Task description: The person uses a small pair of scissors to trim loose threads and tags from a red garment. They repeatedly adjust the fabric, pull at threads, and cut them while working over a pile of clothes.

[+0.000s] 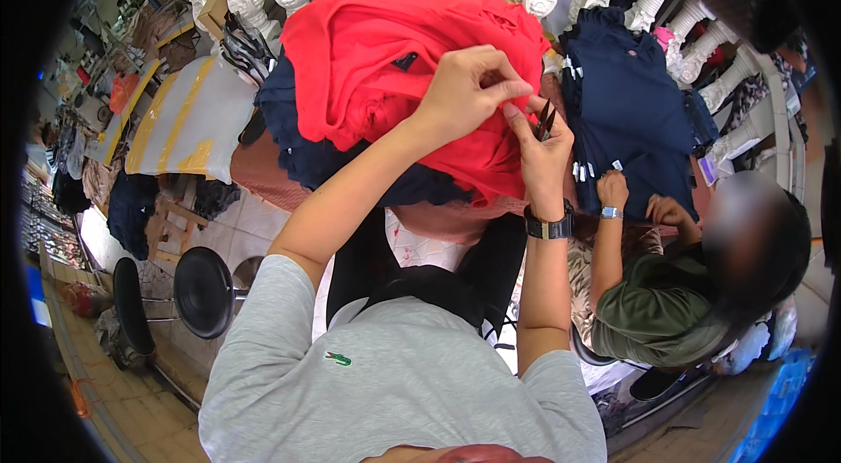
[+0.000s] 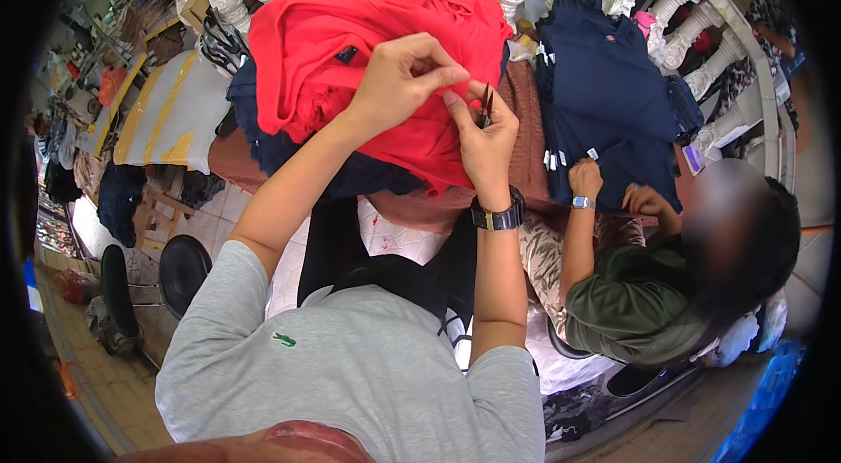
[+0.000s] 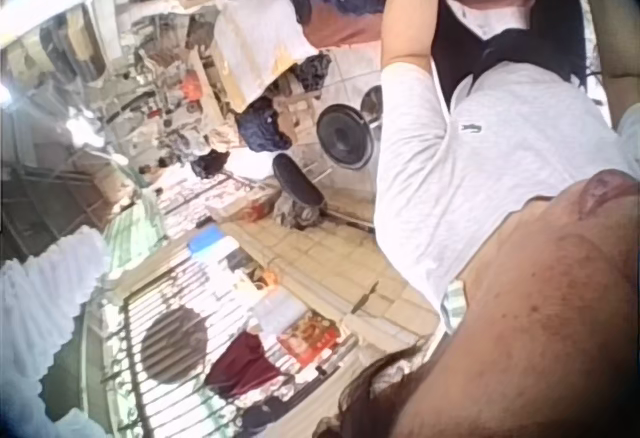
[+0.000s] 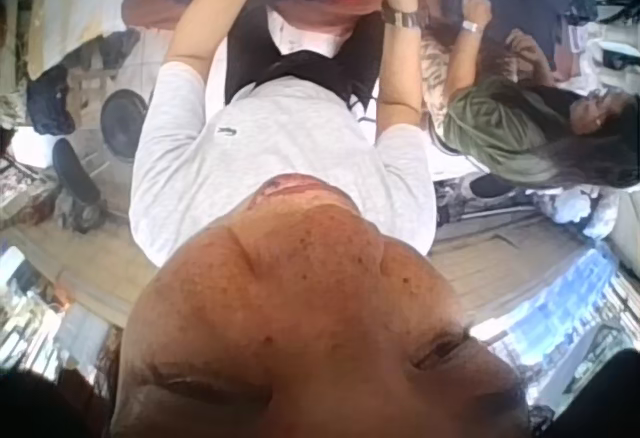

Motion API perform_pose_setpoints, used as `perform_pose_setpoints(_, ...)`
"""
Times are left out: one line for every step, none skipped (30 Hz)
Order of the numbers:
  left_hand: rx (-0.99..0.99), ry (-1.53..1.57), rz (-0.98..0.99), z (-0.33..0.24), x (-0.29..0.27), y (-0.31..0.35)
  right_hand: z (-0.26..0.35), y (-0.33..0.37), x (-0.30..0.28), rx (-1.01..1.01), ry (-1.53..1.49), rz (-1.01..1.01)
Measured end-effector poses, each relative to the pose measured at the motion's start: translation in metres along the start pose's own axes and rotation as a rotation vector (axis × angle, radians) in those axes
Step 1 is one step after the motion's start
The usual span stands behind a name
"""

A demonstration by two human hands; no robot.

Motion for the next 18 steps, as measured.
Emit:
perform_pose_setpoints(-0.021,-0.015,0.011,0.002,-0.001,0.001,0.0,-0.001,0.0,-0.011,-0.021,0.002)
perform_pose_setpoints(-0.042,-0.03,0.023,-0.005,-0.007,0.0,0.002,0.0,0.001,0.021,-0.054,-0.002)
perform_pose_setpoints(-0.063,-0.045,0.036,-0.006,-0.01,0.001,0.007,0.002,0.004,0.053,-0.087,-0.007)
perform_pose_setpoints(-0.05,0.055,0.016,-0.003,-0.013,0.003,0.007,0.004,0.005,0.084,-0.12,-0.013)
perform_pose_setpoints(-0.032,0.155,-0.006,-0.001,-0.016,0.002,0.004,0.001,0.003,0.083,-0.136,-0.01)
perform_pose_setpoints(-0.015,0.254,-0.027,0.0,-0.021,0.003,0.002,0.002,0.002,0.094,-0.159,-0.02)
perform_pose_setpoints(0.0,0.302,0.017,-0.002,-0.024,0.006,-0.001,0.002,0.0,0.104,-0.182,-0.029)
perform_pose_setpoints(-0.003,0.339,-0.001,-0.007,-0.029,0.008,-0.002,0.002,0.0,0.115,-0.206,-0.037)
perform_pose_setpoints(-0.008,0.376,-0.02,-0.012,-0.033,0.011,-0.003,0.002,0.0,0.144,-0.239,-0.034)
perform_pose_setpoints(-0.012,0.412,-0.039,-0.013,-0.036,0.014,-0.002,0.003,0.001,0.173,-0.273,-0.031)
perform_pose_setpoints(0.006,0.434,-0.023,-0.013,-0.038,0.016,0.0,0.002,0.003,0.2,-0.305,-0.027)
perform_pose_setpoints(0.023,0.408,-0.029,-0.015,-0.041,0.018,-0.001,0.002,0.005,0.214,-0.342,-0.022)
perform_pose_setpoints(0.04,0.382,-0.035,-0.018,-0.043,0.021,-0.001,0.002,0.007,0.227,-0.378,-0.017)
perform_pose_setpoints(0.06,0.357,-0.043,-0.021,-0.044,0.024,-0.002,0.0,0.008,0.238,-0.413,-0.01)
perform_pose_setpoints(0.073,0.211,-0.076,-0.025,-0.044,0.028,-0.002,-0.001,0.012,0.245,-0.44,0.018)
perform_pose_setpoints(0.087,0.065,-0.109,-0.029,-0.043,0.034,-0.001,-0.001,0.015,0.251,-0.466,0.046)
perform_pose_setpoints(0.1,-0.082,-0.141,-0.034,-0.043,0.038,-0.001,-0.001,0.018,0.258,-0.494,0.073)
perform_pose_setpoints(0.135,-0.224,-0.152,-0.041,-0.042,0.038,-0.001,-0.001,0.017,0.249,-0.463,0.058)
Point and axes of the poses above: each hand's wrist, its own y-axis away from the middle knuckle, its own x-axis out of the palm, z = x × y, the point moved 8 cm from there along -y, towards the middle knuckle, and after that the axes turned 15 degrees about -y, right-handed, at the moved point
